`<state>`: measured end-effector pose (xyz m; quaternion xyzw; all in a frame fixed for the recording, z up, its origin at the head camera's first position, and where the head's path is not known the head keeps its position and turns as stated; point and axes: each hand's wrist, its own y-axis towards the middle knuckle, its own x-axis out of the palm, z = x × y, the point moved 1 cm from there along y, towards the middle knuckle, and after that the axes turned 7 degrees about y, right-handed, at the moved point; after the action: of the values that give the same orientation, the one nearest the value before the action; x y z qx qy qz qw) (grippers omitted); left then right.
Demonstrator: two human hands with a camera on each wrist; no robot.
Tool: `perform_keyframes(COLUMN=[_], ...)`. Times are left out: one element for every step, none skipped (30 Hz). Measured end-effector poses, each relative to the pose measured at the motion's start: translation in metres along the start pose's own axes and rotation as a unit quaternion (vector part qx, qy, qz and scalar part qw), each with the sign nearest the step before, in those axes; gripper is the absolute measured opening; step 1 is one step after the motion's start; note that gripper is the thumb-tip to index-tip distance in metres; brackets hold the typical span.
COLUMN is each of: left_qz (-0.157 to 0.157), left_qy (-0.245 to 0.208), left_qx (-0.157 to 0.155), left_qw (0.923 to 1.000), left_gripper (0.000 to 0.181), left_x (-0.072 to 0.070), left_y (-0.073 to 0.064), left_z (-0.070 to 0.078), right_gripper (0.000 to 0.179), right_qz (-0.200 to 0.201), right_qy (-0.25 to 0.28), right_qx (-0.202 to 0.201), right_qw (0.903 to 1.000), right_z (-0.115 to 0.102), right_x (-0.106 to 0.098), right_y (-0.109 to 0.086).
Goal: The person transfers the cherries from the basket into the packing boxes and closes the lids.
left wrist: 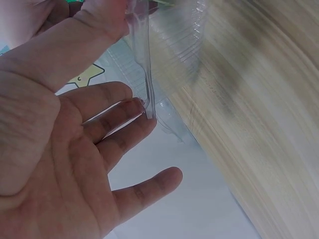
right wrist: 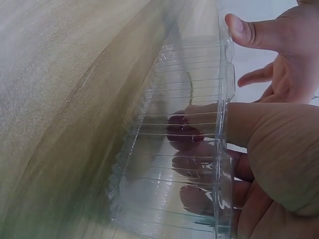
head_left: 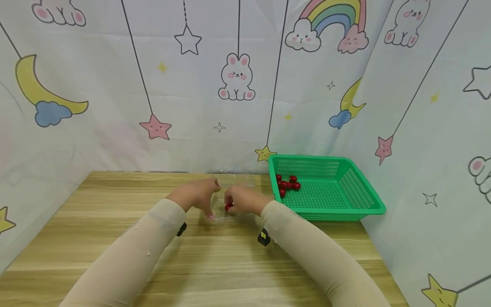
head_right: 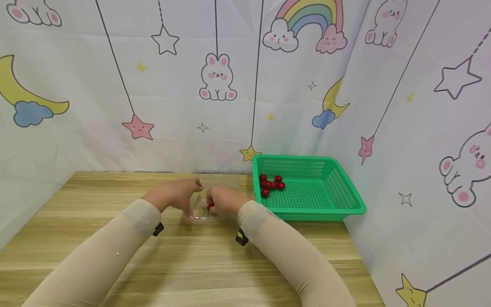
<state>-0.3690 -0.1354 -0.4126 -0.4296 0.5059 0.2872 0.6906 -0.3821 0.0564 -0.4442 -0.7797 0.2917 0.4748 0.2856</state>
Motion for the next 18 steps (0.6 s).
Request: perform_keyframes(left_qz=[0.000, 0.000, 0.000, 0.000, 0.000, -0.001, -0.002, -0.003, -0.004, -0.006, -0.007, -0.009, -0.011, -0.012, -0.012, -0.012, -0.011, -0.010], left_qy=[0.000, 0.001, 0.001, 0.002, 0.003, 0.005, 0.006, 0.008, 0.006, 0.007, 0.007, 0.007, 0.008, 0.010, 0.012, 0.014, 0.015, 0.014], left_qx=[0.001, 0.002, 0.002, 0.002, 0.002, 0.001, 0.001, 0.001, -0.002, -0.003, -0.005, -0.007, -0.009, -0.010, -0.012, -0.012, -0.012, -0.012], left_qw=[1.0000, 1.0000, 1.0000, 1.0000, 1.0000, 1.0000, 1.0000, 1.0000, 1.0000, 1.0000, 0.9999, 0.9999, 0.9999, 0.9998, 0.9998, 0.9998, 0.9998, 0.9998], left_gripper=[0.110, 0.110, 0.109, 0.109, 0.109, 0.109, 0.109, 0.110, 0.110, 0.110, 0.110, 0.110, 0.111, 0.111, 0.112, 0.112, 0.112, 0.113], left_x=[0.000, 0.000, 0.000, 0.000, -0.001, -0.001, -0.001, -0.002, -0.002, -0.002, -0.002, -0.002, -0.002, -0.002, -0.002, -0.002, -0.002, -0.002], left_y=[0.000, 0.001, 0.001, 0.001, 0.001, 0.001, 0.001, 0.000, 0.000, 0.000, 0.000, 0.000, 0.001, 0.001, 0.001, 0.001, 0.001, 0.001], left_z=[0.000, 0.000, 0.000, 0.001, 0.001, 0.002, 0.003, 0.003, 0.003, 0.004, 0.004, 0.005, 0.005, 0.005, 0.005, 0.005, 0.005, 0.004], right_gripper=[0.004, 0.004, 0.005, 0.007, 0.010, 0.014, 0.018, 0.022, 0.026, 0.029, 0.032, 0.033, 0.034, 0.034, 0.034, 0.034, 0.034, 0.034], right_qz=[-0.001, -0.001, -0.002, -0.002, -0.003, -0.005, -0.008, -0.010, -0.012, -0.012, -0.013, -0.013, -0.011, -0.007, -0.005, -0.002, 0.001, 0.004], right_qy=[0.000, 0.002, 0.002, 0.002, 0.002, 0.004, 0.006, 0.003, -0.003, -0.009, -0.017, -0.024, -0.034, -0.044, -0.048, -0.051, -0.048, -0.045], right_qx=[0.001, 0.001, 0.003, 0.004, 0.009, 0.012, 0.016, 0.020, 0.024, 0.027, 0.031, 0.034, 0.034, 0.034, 0.036, 0.038, 0.044, 0.050], right_qw=[1.0000, 1.0000, 1.0000, 1.0000, 1.0000, 0.9999, 0.9998, 0.9997, 0.9996, 0.9995, 0.9993, 0.9990, 0.9988, 0.9984, 0.9982, 0.9980, 0.9979, 0.9978], right_z=[0.000, 0.000, 0.001, 0.001, 0.000, 0.000, -0.002, -0.003, -0.005, -0.006, -0.008, -0.009, -0.010, -0.010, -0.011, -0.010, -0.010, -0.008], right_x=[0.000, 0.001, 0.001, 0.000, -0.001, -0.002, -0.004, -0.007, -0.011, -0.015, -0.019, -0.025, -0.030, -0.035, -0.040, -0.046, -0.053, -0.059], right_y=[0.000, 0.000, 0.000, 0.000, -0.001, -0.002, -0.005, -0.007, -0.011, -0.015, -0.019, -0.024, -0.028, -0.032, -0.037, -0.041, -0.046, -0.050])
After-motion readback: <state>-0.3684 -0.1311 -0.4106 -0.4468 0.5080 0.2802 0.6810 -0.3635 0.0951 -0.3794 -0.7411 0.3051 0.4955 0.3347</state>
